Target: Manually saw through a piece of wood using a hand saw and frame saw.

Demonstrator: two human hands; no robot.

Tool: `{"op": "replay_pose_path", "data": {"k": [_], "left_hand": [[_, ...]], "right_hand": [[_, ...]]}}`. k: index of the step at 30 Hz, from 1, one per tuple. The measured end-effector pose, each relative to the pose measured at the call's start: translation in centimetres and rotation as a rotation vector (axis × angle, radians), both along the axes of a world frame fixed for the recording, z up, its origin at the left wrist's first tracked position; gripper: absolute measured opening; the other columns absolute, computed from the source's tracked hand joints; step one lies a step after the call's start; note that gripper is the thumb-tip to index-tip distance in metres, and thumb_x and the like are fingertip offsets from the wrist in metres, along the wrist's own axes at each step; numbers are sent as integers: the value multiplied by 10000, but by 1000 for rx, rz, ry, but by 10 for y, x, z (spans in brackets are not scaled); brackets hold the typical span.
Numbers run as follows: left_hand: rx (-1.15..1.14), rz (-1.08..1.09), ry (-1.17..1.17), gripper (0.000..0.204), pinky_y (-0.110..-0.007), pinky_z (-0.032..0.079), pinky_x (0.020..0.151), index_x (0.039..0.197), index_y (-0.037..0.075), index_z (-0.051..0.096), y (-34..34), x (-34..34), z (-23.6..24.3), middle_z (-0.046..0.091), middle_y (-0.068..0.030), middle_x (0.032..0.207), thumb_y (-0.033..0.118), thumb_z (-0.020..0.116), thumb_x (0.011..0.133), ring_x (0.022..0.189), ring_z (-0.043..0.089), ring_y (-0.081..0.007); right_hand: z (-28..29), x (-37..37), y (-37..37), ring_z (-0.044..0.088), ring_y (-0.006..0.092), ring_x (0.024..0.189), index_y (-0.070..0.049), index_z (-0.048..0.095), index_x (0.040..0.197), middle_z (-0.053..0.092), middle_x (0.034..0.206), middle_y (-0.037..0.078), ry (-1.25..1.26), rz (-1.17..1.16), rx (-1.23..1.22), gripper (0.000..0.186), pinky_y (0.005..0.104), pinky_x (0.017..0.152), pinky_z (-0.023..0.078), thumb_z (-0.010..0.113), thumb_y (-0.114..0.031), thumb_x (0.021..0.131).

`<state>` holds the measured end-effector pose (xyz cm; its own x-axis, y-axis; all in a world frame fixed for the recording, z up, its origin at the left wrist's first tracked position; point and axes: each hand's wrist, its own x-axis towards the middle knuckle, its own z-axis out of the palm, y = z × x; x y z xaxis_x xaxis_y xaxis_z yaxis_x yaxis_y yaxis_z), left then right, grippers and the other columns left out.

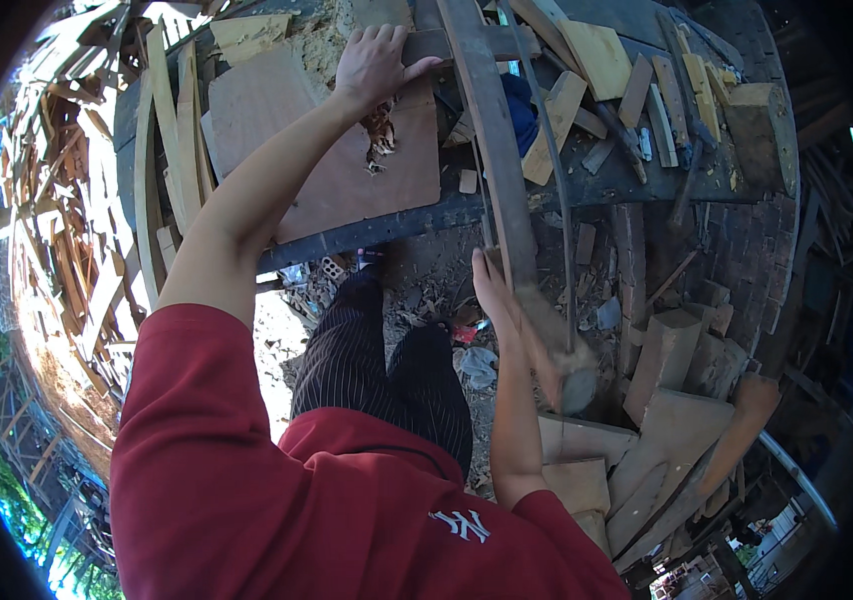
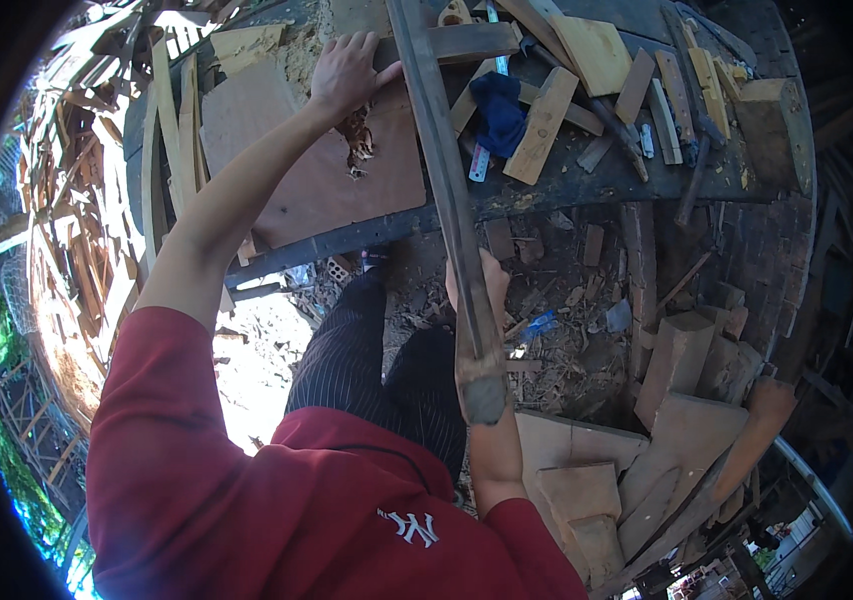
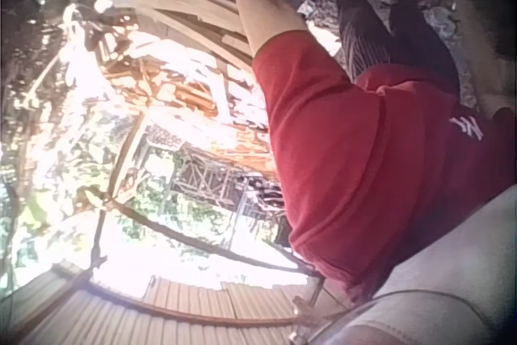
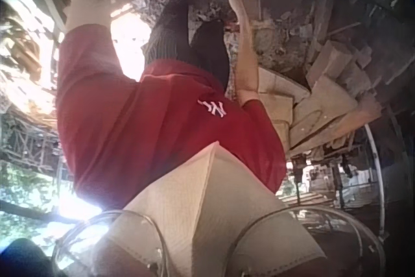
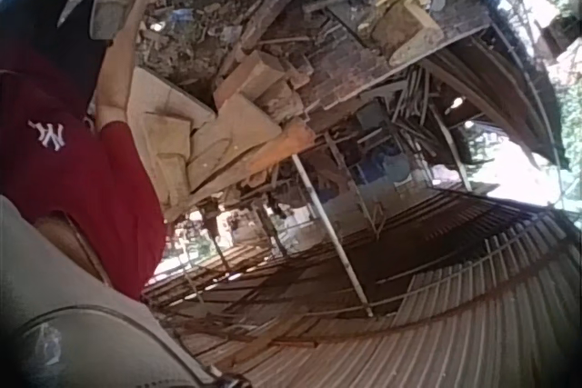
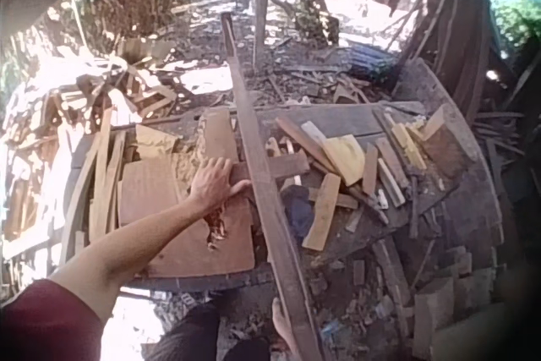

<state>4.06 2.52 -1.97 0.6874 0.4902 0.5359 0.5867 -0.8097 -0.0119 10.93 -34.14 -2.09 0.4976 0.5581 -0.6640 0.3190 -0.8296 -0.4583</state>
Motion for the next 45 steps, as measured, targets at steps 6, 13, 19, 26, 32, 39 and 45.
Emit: {"op": "replay_pose_path", "data": {"k": [6,13,19,26,32,39,45], "left_hand": [[-3,-7,28,666,-374,463,766,940,53,613,-3,9,4,619,-108,851,697,486,826,819,617,-273],[40,-30,-3,673,-350,448,746,936,54,627,1,-10,-2,611,-88,836,701,486,822,820,600,-243],[-16,-57,-6,679,-340,441,767,973,54,637,-3,7,3,619,-80,857,699,484,824,851,606,-239],[11,-128,18,687,-337,443,784,973,54,617,-3,-1,9,591,-70,831,708,501,798,819,589,-238],[-59,-184,12,640,-335,441,767,947,52,591,-20,-7,8,569,-73,870,668,557,775,859,560,-239],[-57,-93,-33,691,-321,430,747,871,30,575,-26,-5,7,532,-98,830,713,535,770,836,529,-240],[-479,398,-11,700,-432,362,916,955,-42,590,-28,27,21,490,-213,1032,641,466,866,1010,449,-357]], "right_hand": [[31,11,92,463,156,372,-76,522,634,478,490,-4,91,-234,354,443,325,374,371,574,-415,915],[49,-47,-38,557,160,484,-72,654,812,576,603,54,182,-148,200,463,307,450,427,522,-501,926],[-19,-2,32,625,256,638,-54,587,978,613,717,76,-284,169,94,549,372,602,512,351,-549,964],[-23,-24,67,416,83,344,-104,455,628,431,480,-26,27,-309,527,370,256,326,313,683,-284,857],[46,-69,81,413,92,338,-103,433,627,434,484,-12,319,-647,254,378,261,321,317,646,-282,883],[-1,-44,66,408,113,336,-57,484,598,461,490,12,-117,-252,496,405,278,334,331,619,-294,898],[-8,-20,60,443,133,354,-35,551,654,482,498,31,-492,-2,521,383,297,348,339,603,-323,901]]}}
